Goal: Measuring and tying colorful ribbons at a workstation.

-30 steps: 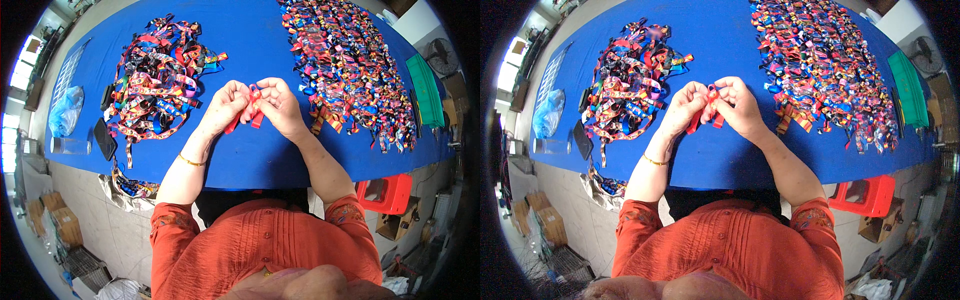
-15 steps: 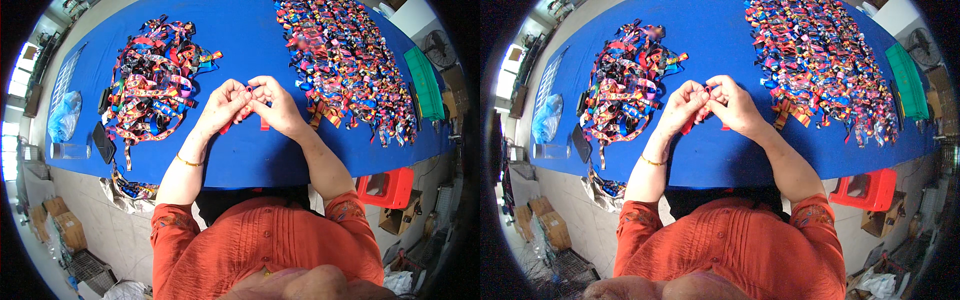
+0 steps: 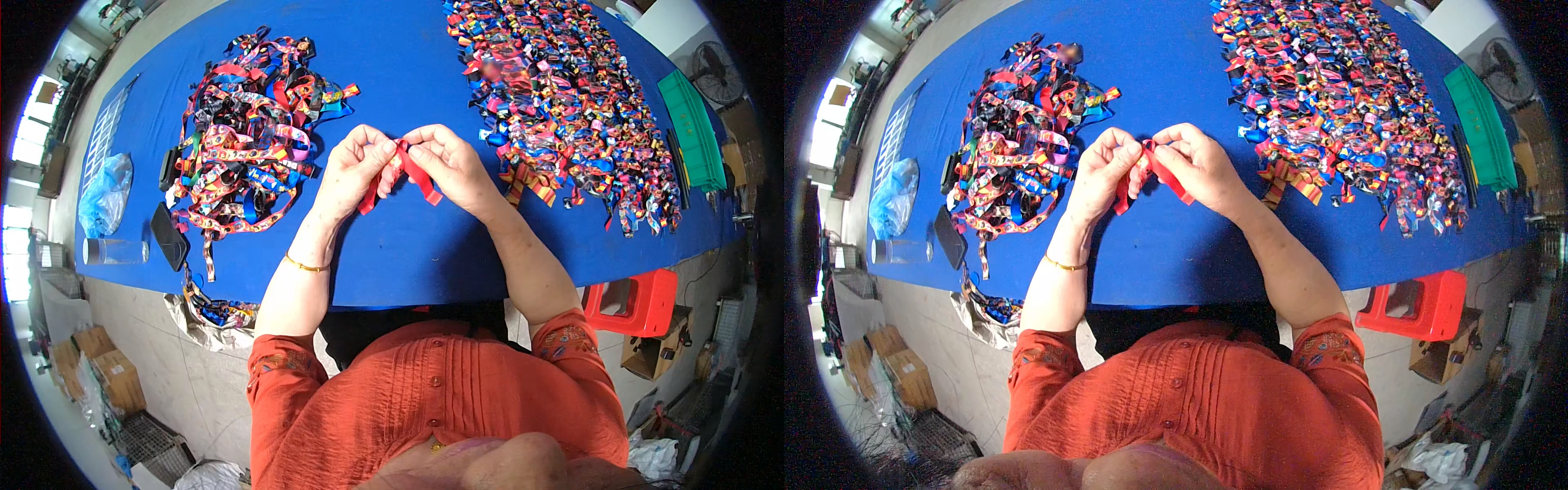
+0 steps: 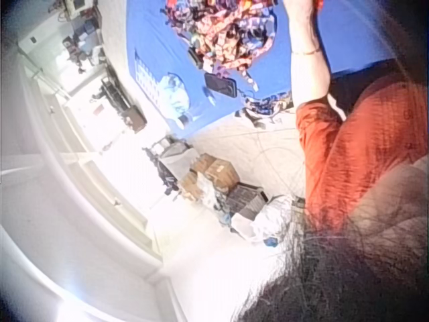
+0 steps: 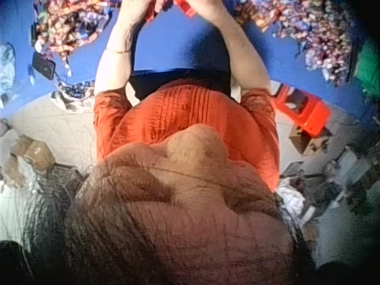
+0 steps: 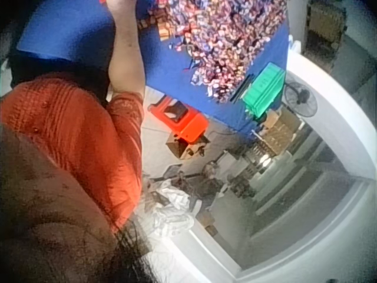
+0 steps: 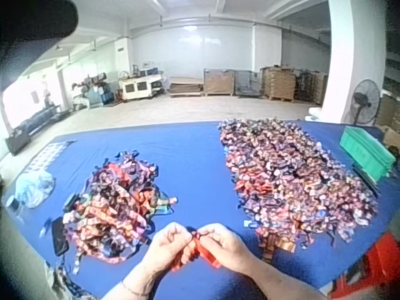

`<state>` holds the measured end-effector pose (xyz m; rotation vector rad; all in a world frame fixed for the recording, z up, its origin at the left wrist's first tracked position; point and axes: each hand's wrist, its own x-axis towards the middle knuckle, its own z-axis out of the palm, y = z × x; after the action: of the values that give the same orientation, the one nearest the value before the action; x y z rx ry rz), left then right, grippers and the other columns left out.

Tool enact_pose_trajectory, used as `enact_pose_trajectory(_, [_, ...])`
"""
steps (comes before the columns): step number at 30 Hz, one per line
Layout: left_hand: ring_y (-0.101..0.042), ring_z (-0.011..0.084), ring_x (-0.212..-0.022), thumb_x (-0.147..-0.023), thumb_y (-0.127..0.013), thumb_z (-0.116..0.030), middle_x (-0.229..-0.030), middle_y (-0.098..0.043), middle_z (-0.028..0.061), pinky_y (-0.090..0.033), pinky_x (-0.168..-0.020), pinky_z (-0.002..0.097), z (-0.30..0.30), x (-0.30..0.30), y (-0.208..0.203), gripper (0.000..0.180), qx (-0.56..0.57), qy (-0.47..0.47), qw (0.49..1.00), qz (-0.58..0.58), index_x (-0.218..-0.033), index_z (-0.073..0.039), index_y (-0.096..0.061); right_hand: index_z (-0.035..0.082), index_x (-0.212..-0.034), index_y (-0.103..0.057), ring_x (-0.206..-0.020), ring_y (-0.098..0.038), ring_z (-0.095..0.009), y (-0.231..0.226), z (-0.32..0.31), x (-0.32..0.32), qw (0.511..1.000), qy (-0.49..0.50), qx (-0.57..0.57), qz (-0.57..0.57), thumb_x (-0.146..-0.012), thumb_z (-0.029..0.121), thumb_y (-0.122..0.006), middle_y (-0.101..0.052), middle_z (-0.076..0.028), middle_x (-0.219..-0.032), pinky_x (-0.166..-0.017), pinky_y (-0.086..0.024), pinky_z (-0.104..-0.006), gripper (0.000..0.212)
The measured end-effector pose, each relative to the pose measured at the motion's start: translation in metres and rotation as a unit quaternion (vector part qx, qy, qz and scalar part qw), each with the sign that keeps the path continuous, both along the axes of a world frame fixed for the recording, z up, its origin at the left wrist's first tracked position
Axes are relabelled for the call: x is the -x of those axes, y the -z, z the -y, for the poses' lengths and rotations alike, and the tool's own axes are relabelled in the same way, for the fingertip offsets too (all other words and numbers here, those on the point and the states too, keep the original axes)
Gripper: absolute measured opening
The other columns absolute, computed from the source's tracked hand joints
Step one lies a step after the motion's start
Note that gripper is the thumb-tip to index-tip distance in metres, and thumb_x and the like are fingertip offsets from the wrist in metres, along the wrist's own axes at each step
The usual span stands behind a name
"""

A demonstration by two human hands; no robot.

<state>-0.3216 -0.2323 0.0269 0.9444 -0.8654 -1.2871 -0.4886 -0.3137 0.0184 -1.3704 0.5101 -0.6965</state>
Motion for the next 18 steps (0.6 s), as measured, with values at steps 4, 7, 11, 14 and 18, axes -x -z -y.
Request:
enact_pose_trajectory(4, [-0.057, 0.0087, -0.055, -0.096, -0.061, -0.019, -0.072, -0.064, 0.0061, -0.045, -0.046, 0.0206, -0.002, 0.003, 0.003, 0.018, -0.011, 0.016, 1.0, 0.015, -0.093, -0.005, -0.05, -0.001, -0.103, -0.056, -0.068, -0.057, -0.006, -0.009, -0.001, 0.003, 0.997, 0.01, -0.005, -0.079, -0.098, 0.016, -0.056, -0.063, -0.005, -0.08, -0.058, -0.047, -0.0224, 0.019])
enact_pose_trajectory(7, [-0.058, 0.0092, -0.056, -0.095, -0.061, -0.018, -0.072, -0.064, 0.0063, -0.045, -0.047, 0.0203, -0.003, 0.005, 0.003, 0.017, -0.006, 0.035, 0.999, 0.023, -0.093, -0.005, -0.05, 0.001, -0.094, -0.058, -0.061, -0.055, -0.005, -0.006, 0.001, 0.004, 0.992, 0.008, 0.011, -0.122, -0.097, 0.017, -0.058, -0.062, -0.003, -0.073, -0.053, -0.045, -0.022, 0.017])
enact_pose_trajectory(11, [-0.059, 0.0117, -0.057, -0.096, -0.06, -0.016, -0.073, -0.064, 0.0088, -0.048, -0.05, 0.0231, -0.002, 0.004, 0.006, 0.014, -0.009, 0.055, 0.998, 0.02, -0.096, -0.006, -0.05, 0.0, -0.091, -0.058, -0.06, -0.056, -0.005, -0.01, -0.003, 0.003, 0.997, 0.009, -0.024, -0.074, -0.095, 0.015, -0.06, -0.062, -0.004, -0.071, -0.051, -0.044, -0.0209, 0.015])
enact_pose_trajectory(14, [-0.06, 0.0133, -0.058, -0.097, -0.057, -0.017, -0.073, -0.064, 0.0096, -0.049, -0.05, 0.0241, 0.0, 0.005, 0.003, 0.015, -0.008, 0.057, 0.998, 0.019, -0.094, -0.006, -0.049, 0.0, -0.091, -0.059, -0.062, -0.057, -0.005, -0.003, -0.003, 0.0, 0.999, 0.042, -0.017, -0.006, -0.094, 0.013, -0.062, -0.063, -0.005, -0.075, -0.053, -0.045, -0.0208, 0.014])
enact_pose_trajectory(18, [-0.064, 0.0159, -0.06, -0.098, -0.055, -0.016, -0.076, -0.065, 0.0137, -0.051, -0.049, 0.0242, 0.0, 0.001, 0.005, 0.015, -0.005, 0.051, 0.999, -0.013, -0.092, -0.004, -0.047, 0.001, -0.09, -0.063, -0.073, -0.061, -0.01, -0.008, -0.007, -0.002, 0.989, 0.104, 0.106, -0.003, -0.088, 0.007, -0.066, -0.065, -0.006, -0.084, -0.066, -0.05, -0.025, 0.007])
